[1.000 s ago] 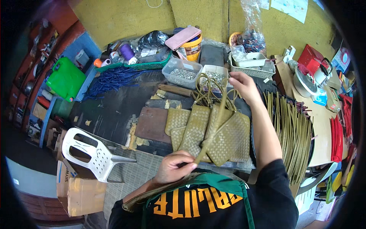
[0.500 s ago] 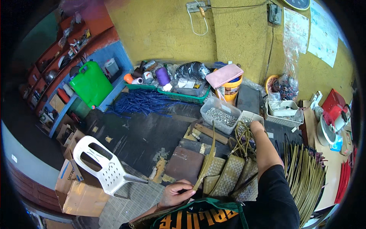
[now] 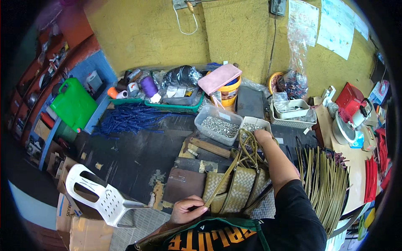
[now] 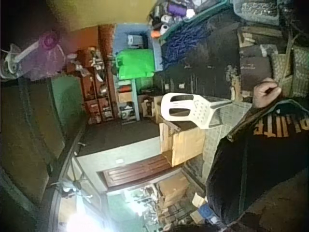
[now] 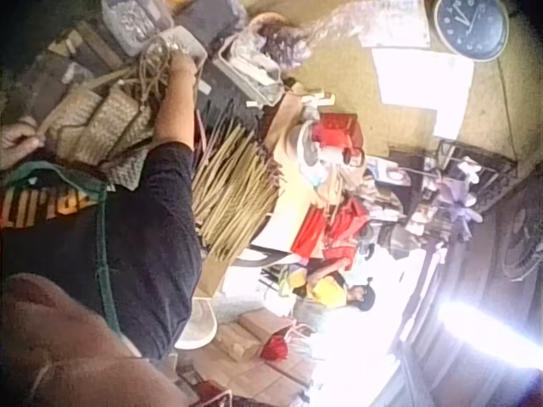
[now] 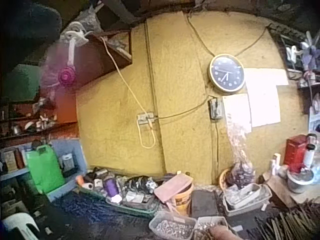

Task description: The person constructs a handbag by threading a leather strap through pre-cut holes on a woven leather bag panel and then hammers a metal rivet into the strap to secure it.

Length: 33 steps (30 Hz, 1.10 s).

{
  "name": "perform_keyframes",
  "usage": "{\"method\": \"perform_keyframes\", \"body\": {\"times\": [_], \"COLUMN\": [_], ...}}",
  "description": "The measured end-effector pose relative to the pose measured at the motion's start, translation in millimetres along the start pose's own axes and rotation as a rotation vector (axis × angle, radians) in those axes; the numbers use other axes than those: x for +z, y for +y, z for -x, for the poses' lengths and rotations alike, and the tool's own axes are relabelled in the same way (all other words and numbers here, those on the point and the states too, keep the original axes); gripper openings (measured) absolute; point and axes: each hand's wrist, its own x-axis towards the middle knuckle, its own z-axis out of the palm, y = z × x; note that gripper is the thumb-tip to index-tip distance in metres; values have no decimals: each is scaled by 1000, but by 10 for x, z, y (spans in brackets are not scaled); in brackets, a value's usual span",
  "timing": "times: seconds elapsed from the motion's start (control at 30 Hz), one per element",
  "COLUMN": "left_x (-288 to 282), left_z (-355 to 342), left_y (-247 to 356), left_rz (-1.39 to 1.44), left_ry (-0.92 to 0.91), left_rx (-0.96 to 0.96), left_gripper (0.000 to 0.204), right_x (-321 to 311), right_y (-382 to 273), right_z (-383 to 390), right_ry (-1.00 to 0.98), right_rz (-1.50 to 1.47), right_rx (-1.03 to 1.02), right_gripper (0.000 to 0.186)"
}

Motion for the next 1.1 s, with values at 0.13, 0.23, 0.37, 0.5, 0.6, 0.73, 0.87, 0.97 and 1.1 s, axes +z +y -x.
{"method": "perform_keyframes", "body": {"times": [0.13, 0.23, 0.37, 0.5, 0.6, 0.73, 0.87, 0.97, 1.1], "left_x": [21, 36, 47, 36, 52, 65, 97, 155, 385], "left_z": [6, 39, 85, 116, 188, 190, 110, -31, -168], "left_y": [19, 52, 87, 122, 102, 152, 203, 279, 303], "left_rz": [9, 15, 29, -6, 45, 30, 104, 85, 136], "left_ry": [2, 4, 17, -13, 41, 69, 58, -59, -244], "left_rx": [19, 3, 11, 15, 17, 116, 222, 299, 288], "left_gripper": [6, 6, 6, 6, 7, 7, 5, 4, 7], "right_x": [-11, 38, 46, 116, 89, -138, -436, -436, -207], "right_y": [-21, 13, -5, 54, 110, 138, 108, 126, 17], "right_z": [62, 82, 106, 73, 76, 413, 1036, 1618, 2571], "right_ry": [80, 225, 327, 485, 634, 942, 959, 908, 850], "right_rz": [16, 15, -22, -100, -90, -515, -870, -1096, -1196], "right_rx": [21, 21, 1, -52, -111, -71, 17, -1, -86], "right_gripper": [28, 24, 22, 19, 15, 12, 10, 9, 10]}}
